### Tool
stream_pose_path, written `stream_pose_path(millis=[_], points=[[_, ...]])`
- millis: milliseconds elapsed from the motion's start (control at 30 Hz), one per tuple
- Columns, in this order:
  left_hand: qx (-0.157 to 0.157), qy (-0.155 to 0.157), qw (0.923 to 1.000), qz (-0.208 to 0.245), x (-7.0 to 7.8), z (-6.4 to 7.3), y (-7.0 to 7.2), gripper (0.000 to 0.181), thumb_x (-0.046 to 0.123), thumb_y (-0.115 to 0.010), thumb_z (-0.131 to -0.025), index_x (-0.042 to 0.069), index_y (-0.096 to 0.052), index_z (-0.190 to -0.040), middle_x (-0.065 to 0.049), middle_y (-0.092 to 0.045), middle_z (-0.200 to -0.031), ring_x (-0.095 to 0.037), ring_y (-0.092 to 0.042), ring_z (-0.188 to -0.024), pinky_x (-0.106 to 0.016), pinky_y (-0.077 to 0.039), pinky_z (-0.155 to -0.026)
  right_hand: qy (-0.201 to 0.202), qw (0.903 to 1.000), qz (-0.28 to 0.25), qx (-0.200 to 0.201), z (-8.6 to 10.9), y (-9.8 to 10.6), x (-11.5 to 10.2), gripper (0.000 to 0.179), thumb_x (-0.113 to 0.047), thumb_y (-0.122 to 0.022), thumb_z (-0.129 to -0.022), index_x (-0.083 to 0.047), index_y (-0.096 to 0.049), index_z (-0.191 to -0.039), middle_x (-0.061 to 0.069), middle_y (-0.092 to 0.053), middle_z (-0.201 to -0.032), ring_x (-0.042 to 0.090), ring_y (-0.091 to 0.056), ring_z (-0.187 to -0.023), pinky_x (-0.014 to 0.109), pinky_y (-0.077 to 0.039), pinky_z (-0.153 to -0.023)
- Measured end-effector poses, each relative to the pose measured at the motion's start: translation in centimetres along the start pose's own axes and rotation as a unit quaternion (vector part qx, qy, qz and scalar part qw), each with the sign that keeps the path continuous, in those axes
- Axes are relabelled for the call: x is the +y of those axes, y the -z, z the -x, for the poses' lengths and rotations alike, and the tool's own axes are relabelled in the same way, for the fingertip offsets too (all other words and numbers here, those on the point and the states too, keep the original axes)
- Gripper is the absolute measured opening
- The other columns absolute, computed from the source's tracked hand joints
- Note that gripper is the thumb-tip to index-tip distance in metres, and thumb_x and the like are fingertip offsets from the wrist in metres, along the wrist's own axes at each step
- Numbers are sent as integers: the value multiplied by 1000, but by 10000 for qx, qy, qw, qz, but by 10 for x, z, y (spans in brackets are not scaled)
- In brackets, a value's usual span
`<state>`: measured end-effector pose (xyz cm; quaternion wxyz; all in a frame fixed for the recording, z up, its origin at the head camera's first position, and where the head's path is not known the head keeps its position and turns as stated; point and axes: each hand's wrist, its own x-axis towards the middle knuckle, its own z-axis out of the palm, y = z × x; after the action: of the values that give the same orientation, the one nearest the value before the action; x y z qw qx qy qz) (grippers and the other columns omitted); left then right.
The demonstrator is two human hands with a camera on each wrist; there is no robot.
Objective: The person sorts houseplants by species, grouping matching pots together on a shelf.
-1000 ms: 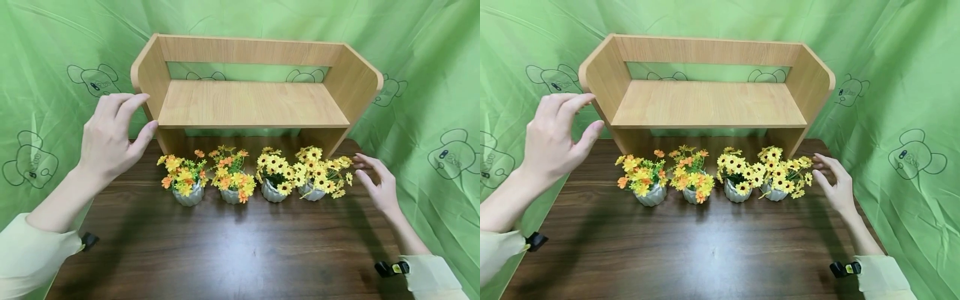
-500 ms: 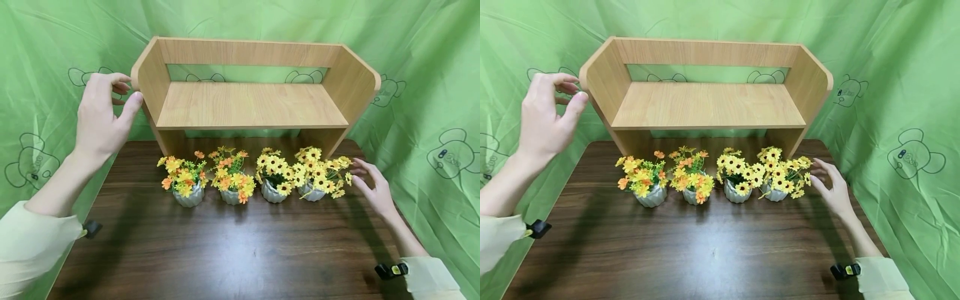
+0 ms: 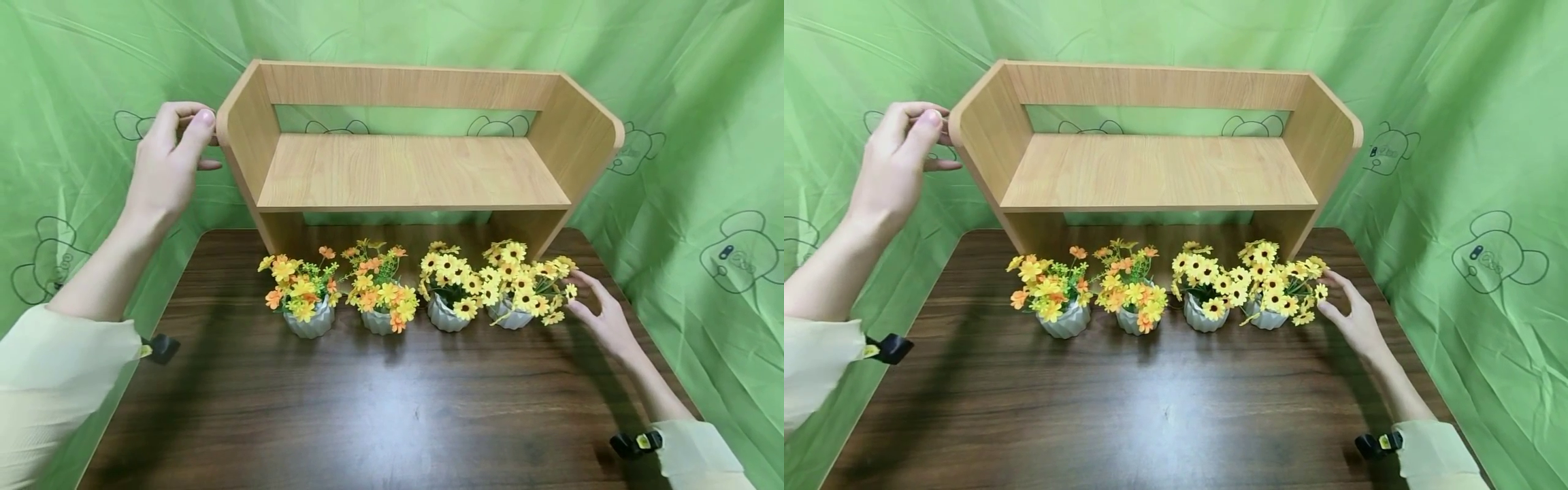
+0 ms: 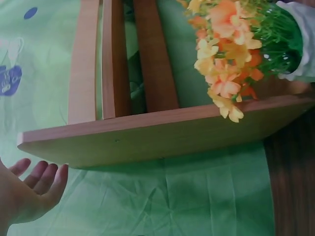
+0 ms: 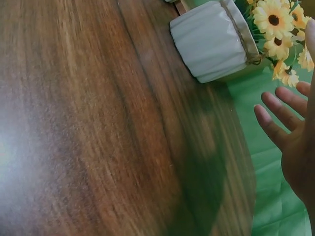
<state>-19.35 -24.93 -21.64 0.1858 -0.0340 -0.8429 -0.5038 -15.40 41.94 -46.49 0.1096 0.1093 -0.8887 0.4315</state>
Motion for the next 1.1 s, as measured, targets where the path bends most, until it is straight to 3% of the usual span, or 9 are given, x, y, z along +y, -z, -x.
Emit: stream_pose_path(millis=[100, 167, 267, 333, 367, 533, 700, 1000, 1100], points=[[-173, 155, 9995, 228, 1, -4, 0, 34, 45, -46, -108, 21, -54, -131, 10, -58, -125, -7, -59, -113, -11, -60, -77, -173, 9997, 113, -100, 3, 1, 1, 64, -11, -64, -98, -20, -42, -157, -23, -53, -132, -10, -42, -128, 20, -30, -111], [-271, 214, 9988, 340, 2, -7, 0, 34, 46, -45, -108, 22, -54, -130, 11, -56, -125, -7, -58, -113, -12, -60, -77, -306, 9990, 227, -217, 5, 1, 2, 65, -14, -65, -99, -21, -40, -159, -12, -52, -140, -9, -39, -130, 30, -33, -113], [-399, 304, 9977, 466, 4, -11, -2, 34, 47, -44, -108, 23, -54, -130, 11, -53, -125, -8, -55, -114, -15, -61, -76, -475, 9975, 189, -487, 6, 0, 5, 69, -15, -66, -99, -19, -36, -161, 13, -46, -157, 7, -35, -145, 56, -31, -121], [-492, 389, 9967, 521, 4, -13, -3, 36, 49, -44, -107, 24, -54, -130, 12, -52, -126, -9, -54, -116, -16, -61, -75, -557, 9961, 149, -674, 7, 0, 6, 72, -16, -67, -98, -13, -33, -161, 29, -35, -162, 20, -27, -152, 75, -21, -121], [-528, 420, 9964, 520, 4, -14, -4, 36, 50, -43, -107, 24, -53, -130, 12, -52, -127, -9, -53, -117, -16, -60, -75, -599, 9951, 123, -774, 8, 0, 7, 73, -15, -67, -98, -11, -32, -161, 33, -31, -162, 27, -24, -154, 77, -17, -122], [-639, 507, 9951, 561, 3, -18, -6, 37, 54, -40, -107, 23, -54, -123, 11, -47, -134, -11, -49, -122, -18, -61, -74, -830, 9894, 258, -1161, 10, -2, 7, 85, -13, -73, -93, 4, -25, -160, 38, -24, -161, 49, -20, -152, 69, -15, -127], [-658, 591, 9934, 733, 1, -20, -5, 39, 55, -41, -106, 21, -56, -116, 12, -45, -136, -14, -46, -129, -19, -62, -72, -1046, 9829, 598, -1395, 8, -9, 7, 100, -23, -82, -86, 13, -22, -157, 42, -25, -159, 62, -23, -147, 77, -22, -120], [-721, 837, 9756, 1897, -3, -26, -6, 36, 51, -52, -104, 18, -48, -117, 6, -47, -124, -15, -55, -116, -27, -61, -76, -1434, 9718, 994, -1588, 3, -26, 4, 115, -42, -83, -84, 19, -16, -155, 46, -25, -156, 62, -27, -146, 76, -29, -118], [-745, 949, 9734, 1949, -5, -27, -7, 33, 49, -55, -103, 19, -49, -116, 7, -48, -127, -16, -56, -121, -36, -55, -84, -1350, 9752, 969, -1462, 1, -33, 6, 101, -43, -83, -85, 10, -32, -154, 37, -43, -152, 47, -46, -140, 57, -44, -118]])
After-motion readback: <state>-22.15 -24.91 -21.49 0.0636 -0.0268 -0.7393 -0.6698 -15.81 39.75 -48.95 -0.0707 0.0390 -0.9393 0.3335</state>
